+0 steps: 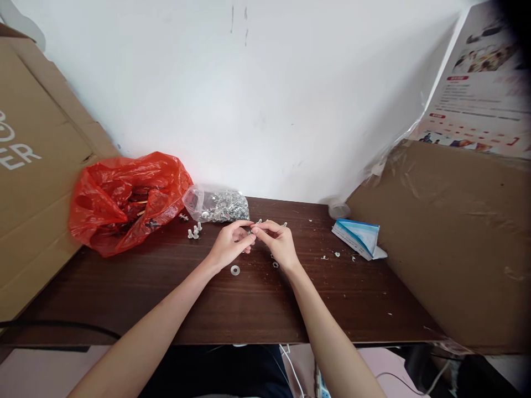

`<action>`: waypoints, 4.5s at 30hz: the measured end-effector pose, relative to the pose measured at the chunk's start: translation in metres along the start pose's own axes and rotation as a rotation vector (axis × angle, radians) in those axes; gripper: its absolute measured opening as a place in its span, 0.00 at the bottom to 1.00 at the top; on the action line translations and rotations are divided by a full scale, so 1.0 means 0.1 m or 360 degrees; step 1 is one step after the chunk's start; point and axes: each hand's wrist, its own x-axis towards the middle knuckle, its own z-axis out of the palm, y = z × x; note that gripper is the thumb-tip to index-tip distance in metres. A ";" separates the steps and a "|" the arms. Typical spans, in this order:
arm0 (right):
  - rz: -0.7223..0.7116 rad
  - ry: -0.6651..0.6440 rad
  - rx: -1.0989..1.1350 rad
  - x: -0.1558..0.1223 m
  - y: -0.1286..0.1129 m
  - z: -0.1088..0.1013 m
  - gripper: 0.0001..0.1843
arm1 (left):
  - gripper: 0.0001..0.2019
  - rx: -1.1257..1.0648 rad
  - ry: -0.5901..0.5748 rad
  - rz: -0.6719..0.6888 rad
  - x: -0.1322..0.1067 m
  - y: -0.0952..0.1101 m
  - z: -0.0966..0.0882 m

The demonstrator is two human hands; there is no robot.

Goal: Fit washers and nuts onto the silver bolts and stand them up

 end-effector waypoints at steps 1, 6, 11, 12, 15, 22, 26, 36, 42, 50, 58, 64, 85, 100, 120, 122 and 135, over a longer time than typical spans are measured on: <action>-0.0022 -0.0006 -0.0030 0.00 0.00 0.00 0.08 | 0.20 -0.0008 -0.0007 0.0001 0.00 0.00 0.00; -0.0108 0.0013 -0.0148 -0.02 0.02 0.03 0.08 | 0.17 -0.0037 -0.0012 -0.0029 0.00 0.02 0.02; -0.0174 0.0075 -0.0186 -0.03 0.02 0.07 0.08 | 0.15 -0.0096 0.0009 -0.0026 0.00 0.04 0.01; -0.0187 0.0083 -0.0201 -0.04 0.01 0.07 0.08 | 0.14 -0.0103 0.0012 -0.0023 0.00 0.03 0.01; -0.0223 0.0094 -0.0227 -0.04 -0.01 0.09 0.07 | 0.12 -0.0111 0.0025 -0.0033 0.00 0.04 0.02; -0.0328 0.0092 -0.0270 -0.06 -0.03 0.11 0.06 | 0.10 -0.0224 0.0046 -0.0218 -0.01 0.09 0.03; -0.0411 0.0096 -0.0375 -0.07 -0.05 0.12 0.07 | 0.09 -0.0246 0.0025 -0.0195 -0.02 0.10 0.02; -0.0283 0.0093 -0.0229 -0.04 -0.01 0.13 0.07 | 0.12 -0.0253 0.0091 -0.0068 -0.01 0.06 0.03; -0.0203 0.0127 -0.0112 -0.03 0.01 0.12 0.09 | 0.15 -0.0267 0.0130 -0.0011 -0.01 0.06 0.04; -0.0091 0.0255 -0.0066 0.00 0.02 0.05 0.12 | 0.16 -0.0476 0.0188 -0.0161 0.00 0.04 0.03; -0.0095 0.0135 -0.0165 -0.01 -0.01 0.03 0.13 | 0.17 -0.0635 0.0106 -0.0269 0.00 -0.02 0.00; -0.0111 -0.0028 -0.0137 -0.02 -0.09 0.00 0.13 | 0.14 -0.0859 0.0127 -0.0324 0.01 0.01 0.02; -0.0296 -0.0115 -0.0417 -0.04 -0.08 -0.06 0.08 | 0.17 -0.0710 0.0325 -0.0111 0.01 0.03 0.00; -0.0338 -0.0097 -0.0442 -0.02 -0.04 -0.06 0.08 | 0.15 -0.0493 0.0283 -0.0062 0.03 0.03 -0.05; 0.0030 -0.0012 -0.0416 -0.05 0.07 0.08 0.30 | 0.08 -0.0266 0.0113 0.0430 0.00 0.06 0.02; 0.0053 0.0005 -0.0393 -0.04 0.08 0.08 0.30 | 0.10 -0.0278 0.0165 0.0363 0.00 0.06 0.01; -0.0012 0.0050 -0.0486 -0.05 0.03 0.09 0.30 | 0.13 -0.0049 0.0114 0.0336 0.01 0.06 -0.01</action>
